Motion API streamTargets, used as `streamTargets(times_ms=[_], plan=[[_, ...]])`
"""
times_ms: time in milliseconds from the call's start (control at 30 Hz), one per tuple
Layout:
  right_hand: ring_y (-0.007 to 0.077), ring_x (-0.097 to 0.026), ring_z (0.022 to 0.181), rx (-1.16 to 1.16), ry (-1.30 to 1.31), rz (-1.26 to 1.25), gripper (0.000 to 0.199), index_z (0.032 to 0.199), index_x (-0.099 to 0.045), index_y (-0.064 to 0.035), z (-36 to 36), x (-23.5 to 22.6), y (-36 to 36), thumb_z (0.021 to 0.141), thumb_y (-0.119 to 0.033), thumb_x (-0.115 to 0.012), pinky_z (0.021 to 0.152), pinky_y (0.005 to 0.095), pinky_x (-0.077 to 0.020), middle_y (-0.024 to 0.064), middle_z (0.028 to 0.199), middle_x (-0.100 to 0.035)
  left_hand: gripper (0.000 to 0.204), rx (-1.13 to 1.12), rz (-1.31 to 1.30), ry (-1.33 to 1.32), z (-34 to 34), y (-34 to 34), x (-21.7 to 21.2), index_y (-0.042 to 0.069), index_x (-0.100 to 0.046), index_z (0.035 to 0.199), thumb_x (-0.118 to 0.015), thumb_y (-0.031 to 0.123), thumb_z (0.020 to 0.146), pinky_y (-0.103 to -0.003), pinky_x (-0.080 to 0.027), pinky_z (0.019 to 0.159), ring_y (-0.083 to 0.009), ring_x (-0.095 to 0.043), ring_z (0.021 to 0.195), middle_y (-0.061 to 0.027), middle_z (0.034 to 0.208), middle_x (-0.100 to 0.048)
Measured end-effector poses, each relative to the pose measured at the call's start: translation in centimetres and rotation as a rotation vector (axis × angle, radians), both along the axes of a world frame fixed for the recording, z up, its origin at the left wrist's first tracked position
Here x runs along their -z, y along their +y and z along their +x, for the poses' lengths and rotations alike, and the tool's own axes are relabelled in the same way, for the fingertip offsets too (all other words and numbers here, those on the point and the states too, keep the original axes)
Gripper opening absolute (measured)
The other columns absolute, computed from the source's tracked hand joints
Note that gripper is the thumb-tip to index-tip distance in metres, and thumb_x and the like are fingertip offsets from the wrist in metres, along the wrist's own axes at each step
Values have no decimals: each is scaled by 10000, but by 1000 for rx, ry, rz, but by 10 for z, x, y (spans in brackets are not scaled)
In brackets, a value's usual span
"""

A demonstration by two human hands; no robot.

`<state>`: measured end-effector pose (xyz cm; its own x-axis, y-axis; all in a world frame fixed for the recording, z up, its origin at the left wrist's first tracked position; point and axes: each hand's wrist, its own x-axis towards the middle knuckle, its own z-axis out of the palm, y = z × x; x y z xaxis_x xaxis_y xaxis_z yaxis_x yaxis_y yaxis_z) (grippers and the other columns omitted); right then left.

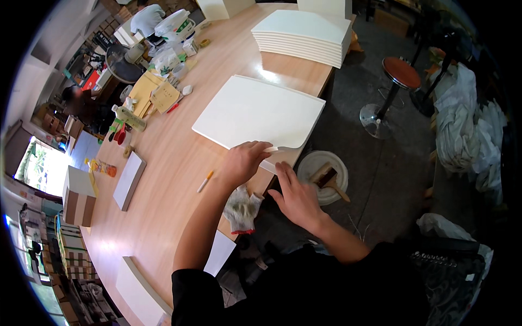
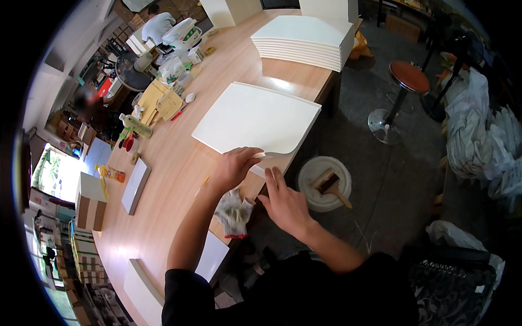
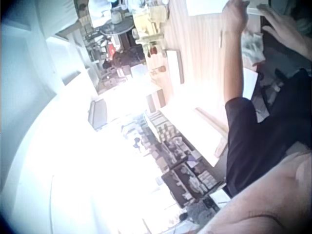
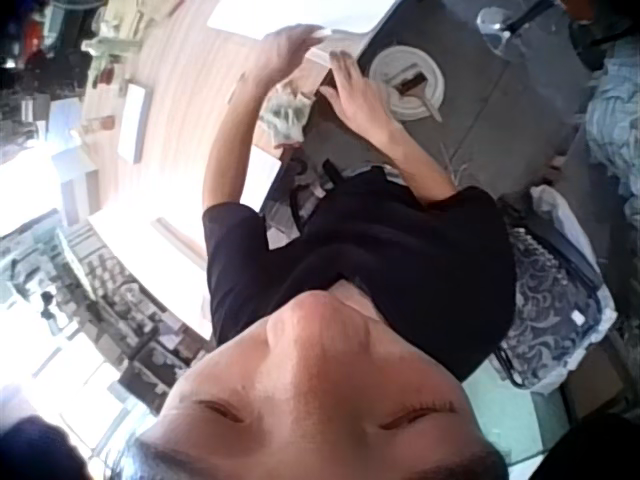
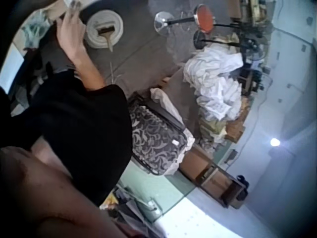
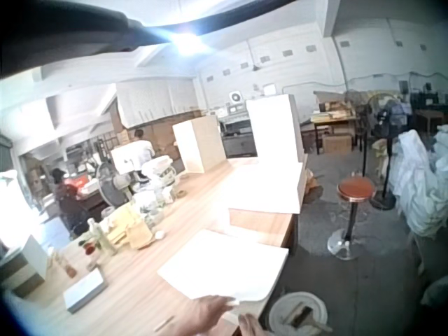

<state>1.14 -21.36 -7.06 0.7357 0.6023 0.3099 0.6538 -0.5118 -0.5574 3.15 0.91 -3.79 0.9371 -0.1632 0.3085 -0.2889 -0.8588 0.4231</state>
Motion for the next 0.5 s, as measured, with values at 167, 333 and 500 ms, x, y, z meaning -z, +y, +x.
streamTargets(times_ms=[167,333,500], plan=[[304,-748,866,-206,-77,196,282,1164,-676,-38,-8,0,-6,949,-205,-747,685,391,-601,107,1223,-707,361,17,194,-86,-4,-11,0,61,-683,1173,-785,121,832,-439,-573,780,-338,-704,892,-99,1019,-720],[283,-751,860,-327,-24,255,169,1040,-728,-50,-19,2,-14,934,-175,-771,698,371,-605,68,1095,-753,370,-126,345,-209,-5,-34,17,119,-679,1027,-802,81,680,-426,-563,744,-275,-677,875,-45,938,-646],[275,-747,794,-185,-184,107,447,1280,-645,-34,8,-2,-20,982,-359,-717,651,391,-596,109,1350,-646,337,-174,333,-178,-1,-31,23,153,-697,977,-839,138,672,-417,-567,728,-259,-680,870,-21,921,-643]])
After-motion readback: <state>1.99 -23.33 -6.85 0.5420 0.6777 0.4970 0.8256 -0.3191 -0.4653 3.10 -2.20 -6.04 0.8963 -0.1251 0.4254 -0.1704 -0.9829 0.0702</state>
